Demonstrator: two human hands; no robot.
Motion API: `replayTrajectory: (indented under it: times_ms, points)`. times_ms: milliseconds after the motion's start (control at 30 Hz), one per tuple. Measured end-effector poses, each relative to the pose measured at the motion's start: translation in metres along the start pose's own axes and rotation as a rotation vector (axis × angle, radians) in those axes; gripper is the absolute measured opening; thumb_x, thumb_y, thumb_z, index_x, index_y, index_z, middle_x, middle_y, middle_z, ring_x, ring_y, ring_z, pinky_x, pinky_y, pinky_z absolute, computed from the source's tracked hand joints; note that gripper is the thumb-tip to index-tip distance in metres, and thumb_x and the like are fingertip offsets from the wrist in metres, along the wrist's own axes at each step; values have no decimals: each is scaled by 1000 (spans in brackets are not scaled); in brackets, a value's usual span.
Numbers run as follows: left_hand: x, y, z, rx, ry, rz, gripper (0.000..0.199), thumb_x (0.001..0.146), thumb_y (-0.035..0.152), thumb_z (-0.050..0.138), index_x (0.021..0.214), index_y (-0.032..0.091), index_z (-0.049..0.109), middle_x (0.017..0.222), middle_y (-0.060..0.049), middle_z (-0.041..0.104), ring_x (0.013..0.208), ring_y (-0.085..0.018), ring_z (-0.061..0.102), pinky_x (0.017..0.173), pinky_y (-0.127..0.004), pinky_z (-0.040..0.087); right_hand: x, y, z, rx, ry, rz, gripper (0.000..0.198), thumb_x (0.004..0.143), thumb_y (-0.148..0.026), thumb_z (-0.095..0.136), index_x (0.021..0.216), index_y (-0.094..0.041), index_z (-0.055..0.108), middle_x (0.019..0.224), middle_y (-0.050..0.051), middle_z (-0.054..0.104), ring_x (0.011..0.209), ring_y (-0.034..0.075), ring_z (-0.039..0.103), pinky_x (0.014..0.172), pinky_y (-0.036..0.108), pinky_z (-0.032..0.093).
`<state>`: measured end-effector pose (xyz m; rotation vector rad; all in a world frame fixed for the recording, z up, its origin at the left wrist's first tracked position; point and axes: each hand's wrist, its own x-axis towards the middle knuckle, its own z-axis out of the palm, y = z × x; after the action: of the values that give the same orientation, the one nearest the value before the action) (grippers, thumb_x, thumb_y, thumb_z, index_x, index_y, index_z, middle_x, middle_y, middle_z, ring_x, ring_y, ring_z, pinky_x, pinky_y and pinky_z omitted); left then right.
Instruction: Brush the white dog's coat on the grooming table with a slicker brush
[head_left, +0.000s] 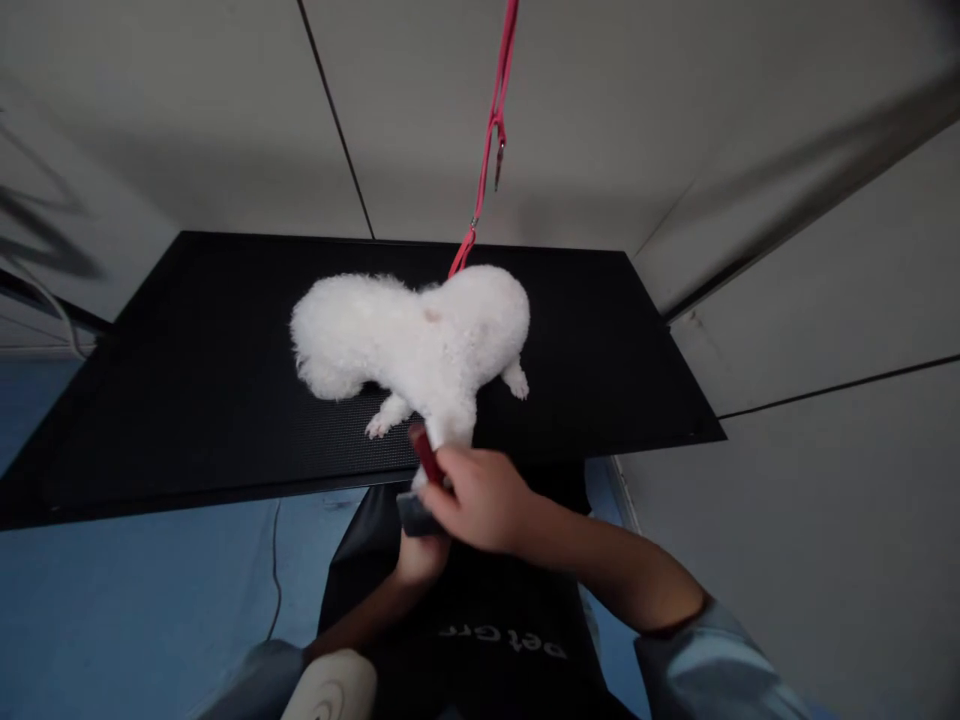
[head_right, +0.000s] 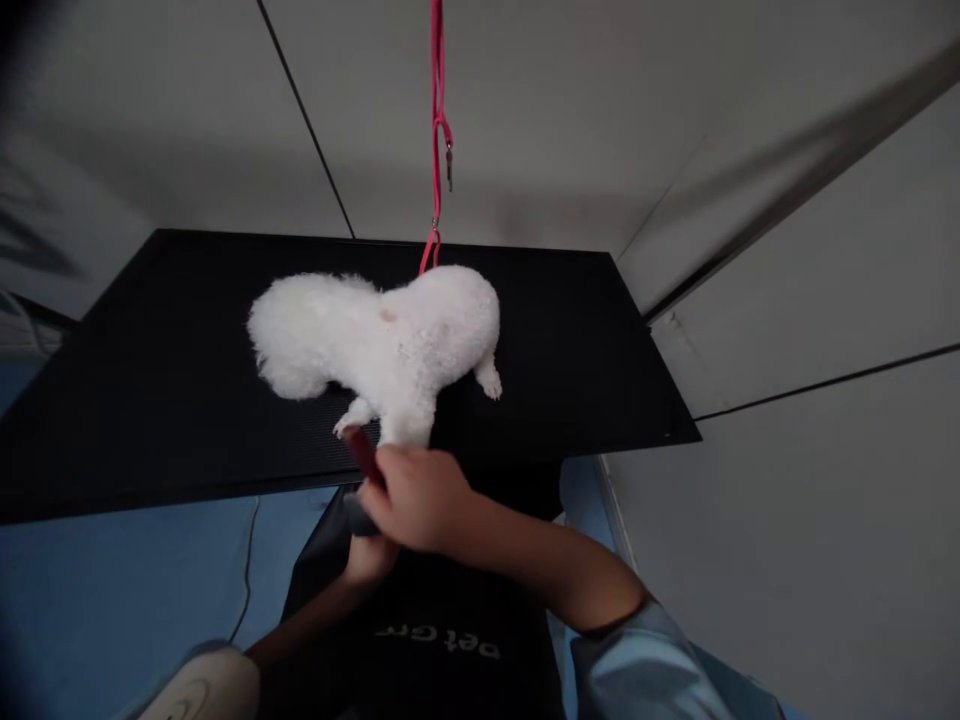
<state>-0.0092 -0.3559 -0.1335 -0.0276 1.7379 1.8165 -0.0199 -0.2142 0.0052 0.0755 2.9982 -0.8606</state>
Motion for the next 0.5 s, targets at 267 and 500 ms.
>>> replayTrajectory:
  times_ms: [267,500]
  points:
    - [-9,15,-24,96,-151,-26,29,66,36,73,77,16,56,53,4,49,49,-10,41,47,-24,34,-7,6,1,91,77,-14,16,82,-31,57,73,-19,55,66,1,62,58,14,55,56,25,33]
    - [-7,27,-42,130,-477,-175,22,71,35,63,66,19,49,39,9,36,37,-6,27,40,-21,19,-11,10,9,97,214,-11,18,84,-33,55,74,-19,57,66,3,63,60,15,57,58,25,36]
